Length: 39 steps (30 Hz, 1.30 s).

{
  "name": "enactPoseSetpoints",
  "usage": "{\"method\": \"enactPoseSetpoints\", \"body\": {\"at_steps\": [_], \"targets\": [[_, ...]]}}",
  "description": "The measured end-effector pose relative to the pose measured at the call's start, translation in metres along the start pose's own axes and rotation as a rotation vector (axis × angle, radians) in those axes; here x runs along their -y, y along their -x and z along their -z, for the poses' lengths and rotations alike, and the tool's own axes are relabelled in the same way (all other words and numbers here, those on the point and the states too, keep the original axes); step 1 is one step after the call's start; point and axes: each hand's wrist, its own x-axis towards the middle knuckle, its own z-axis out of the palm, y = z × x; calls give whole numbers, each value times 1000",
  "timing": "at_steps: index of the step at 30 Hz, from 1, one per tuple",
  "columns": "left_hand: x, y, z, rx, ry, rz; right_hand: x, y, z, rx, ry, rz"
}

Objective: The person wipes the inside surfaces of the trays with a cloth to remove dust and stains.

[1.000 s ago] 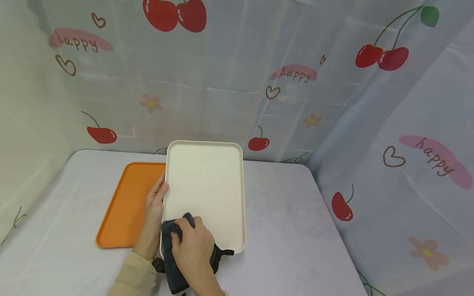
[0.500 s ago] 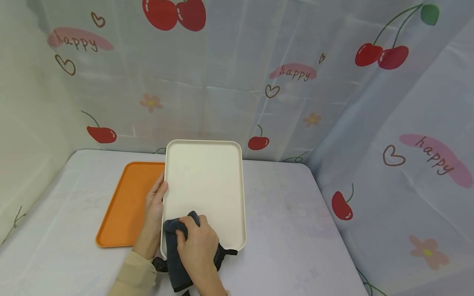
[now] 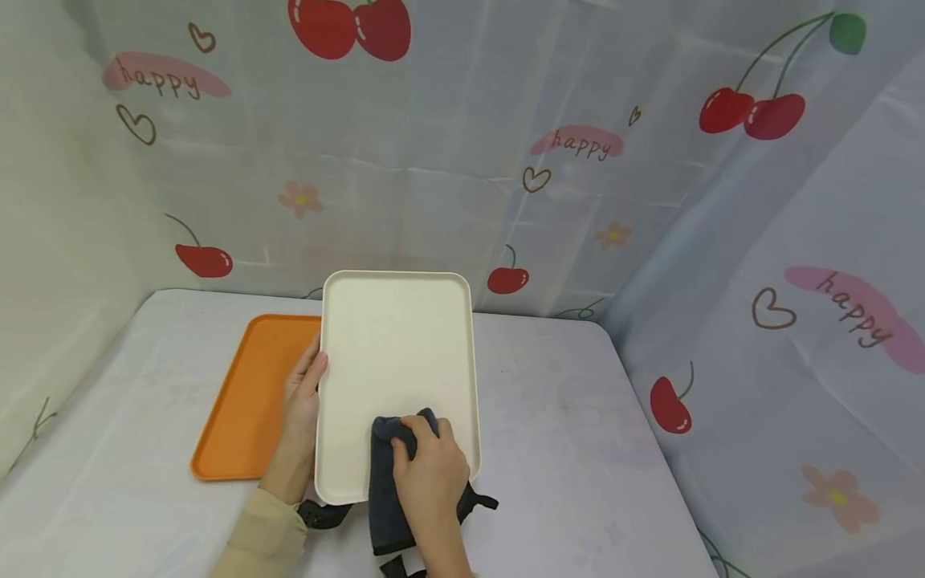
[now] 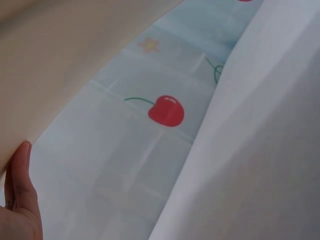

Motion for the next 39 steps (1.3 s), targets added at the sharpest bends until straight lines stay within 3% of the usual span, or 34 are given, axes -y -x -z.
{"method": "enactPoseSetpoints", "body": {"at_steps": [10, 16, 39], "targets": [[-1, -1, 1, 4, 54, 13, -37, -9, 13, -8, 59, -179], [0, -2, 2, -10, 16, -3, -55, -11, 19, -16, 91, -257], [-1, -4, 2, -69, 11, 8, -57, -11, 13, 3, 74, -299]]}}
